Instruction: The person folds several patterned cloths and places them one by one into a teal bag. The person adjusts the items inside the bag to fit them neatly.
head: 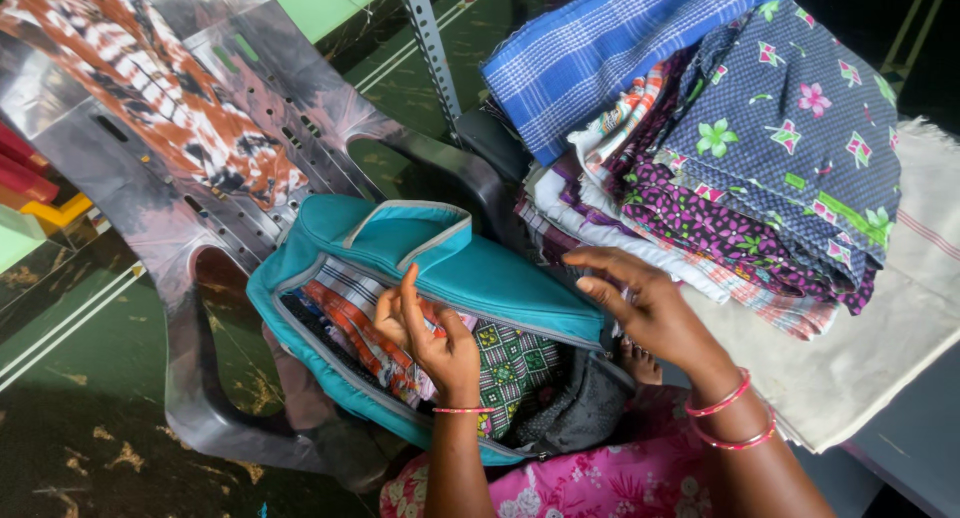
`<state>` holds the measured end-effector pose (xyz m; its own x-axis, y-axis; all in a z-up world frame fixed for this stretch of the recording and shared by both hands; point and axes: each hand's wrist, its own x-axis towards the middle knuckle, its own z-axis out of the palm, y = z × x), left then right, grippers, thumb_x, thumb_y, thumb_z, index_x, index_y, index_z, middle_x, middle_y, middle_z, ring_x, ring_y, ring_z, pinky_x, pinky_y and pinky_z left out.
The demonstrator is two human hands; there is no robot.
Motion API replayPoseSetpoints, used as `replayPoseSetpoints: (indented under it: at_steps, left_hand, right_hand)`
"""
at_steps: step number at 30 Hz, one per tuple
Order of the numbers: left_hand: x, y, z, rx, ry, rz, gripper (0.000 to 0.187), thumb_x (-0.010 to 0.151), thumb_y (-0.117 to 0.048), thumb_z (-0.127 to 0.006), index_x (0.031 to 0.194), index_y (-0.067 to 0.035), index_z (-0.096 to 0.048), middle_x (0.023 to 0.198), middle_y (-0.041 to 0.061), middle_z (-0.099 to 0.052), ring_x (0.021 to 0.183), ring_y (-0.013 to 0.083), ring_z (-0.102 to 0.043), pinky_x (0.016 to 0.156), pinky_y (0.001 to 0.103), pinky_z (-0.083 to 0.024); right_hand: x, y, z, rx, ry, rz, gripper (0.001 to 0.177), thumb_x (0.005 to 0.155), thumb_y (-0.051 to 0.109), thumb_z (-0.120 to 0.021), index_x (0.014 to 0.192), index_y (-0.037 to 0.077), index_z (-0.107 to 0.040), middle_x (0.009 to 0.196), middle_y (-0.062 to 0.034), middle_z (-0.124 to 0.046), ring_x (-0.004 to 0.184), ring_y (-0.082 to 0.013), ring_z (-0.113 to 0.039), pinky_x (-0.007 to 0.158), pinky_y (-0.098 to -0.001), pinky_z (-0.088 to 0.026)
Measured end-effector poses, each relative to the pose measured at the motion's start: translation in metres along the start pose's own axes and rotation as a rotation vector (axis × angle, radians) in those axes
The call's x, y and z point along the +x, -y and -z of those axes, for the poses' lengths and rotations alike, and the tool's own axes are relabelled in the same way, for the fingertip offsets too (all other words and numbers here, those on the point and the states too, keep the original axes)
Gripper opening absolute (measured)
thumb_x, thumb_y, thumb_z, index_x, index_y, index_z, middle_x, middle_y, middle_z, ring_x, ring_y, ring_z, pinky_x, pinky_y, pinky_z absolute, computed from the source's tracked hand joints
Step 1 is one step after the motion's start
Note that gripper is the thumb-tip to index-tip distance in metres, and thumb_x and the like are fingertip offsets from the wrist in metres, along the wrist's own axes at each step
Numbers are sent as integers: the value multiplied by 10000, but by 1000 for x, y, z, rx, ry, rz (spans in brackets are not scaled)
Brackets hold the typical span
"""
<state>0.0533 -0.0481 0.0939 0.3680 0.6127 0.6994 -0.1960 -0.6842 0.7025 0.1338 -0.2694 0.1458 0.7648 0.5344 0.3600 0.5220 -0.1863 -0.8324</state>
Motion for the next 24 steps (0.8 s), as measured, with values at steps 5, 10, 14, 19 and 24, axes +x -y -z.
replayPoseSetpoints:
  at_steps: [5,10,14,19,24]
  left_hand:
    - [3,0,0,-50,5,-7,548,863,152,-488,1356,-42,-630,1317,142,-415,1081,205,-539,808,276,-502]
    - [5,6,4,-115,-1,5,516,877,151,-483,1321,-49,-654,1319,132,-432,1054,190,-564,828,283,-510]
    - [9,12,5,-122,-15,-19,488,898,154,-489,1307,-53,-657,1301,121,-459,1080,188,-566,847,293,-516]
    - [4,16,5,-170,5,55,488,900,164,-473,1287,-61,-669,1298,103,-469,1030,161,-581,837,288,-522]
    - [0,22,1,-128,26,40,457,901,155,-493,1254,-59,-688,1283,100,-472,1055,182,-571,845,290,-528]
  right_hand:
    - [-3,-11,21,-40,-243,-36,232,1009,158,-643,1189,43,-732,1164,-83,-750,1094,-176,-685,972,-319,-519]
    - [-6,-25,23,131,-356,-143,210,1052,150,-624,1211,52,-721,1107,-49,-735,1049,-108,-671,945,-261,-525]
    - [-4,-35,20,144,-368,-128,201,1063,136,-637,1218,33,-714,1119,-56,-722,1038,-104,-658,943,-256,-523]
    - [-9,-45,34,80,-421,-69,197,1123,115,-630,1264,-7,-695,1106,-84,-719,1021,-119,-670,938,-258,-538]
    - [-23,-45,60,254,-574,-66,182,1142,106,-600,1276,-7,-647,1093,-84,-711,811,-135,-684,676,-268,-552]
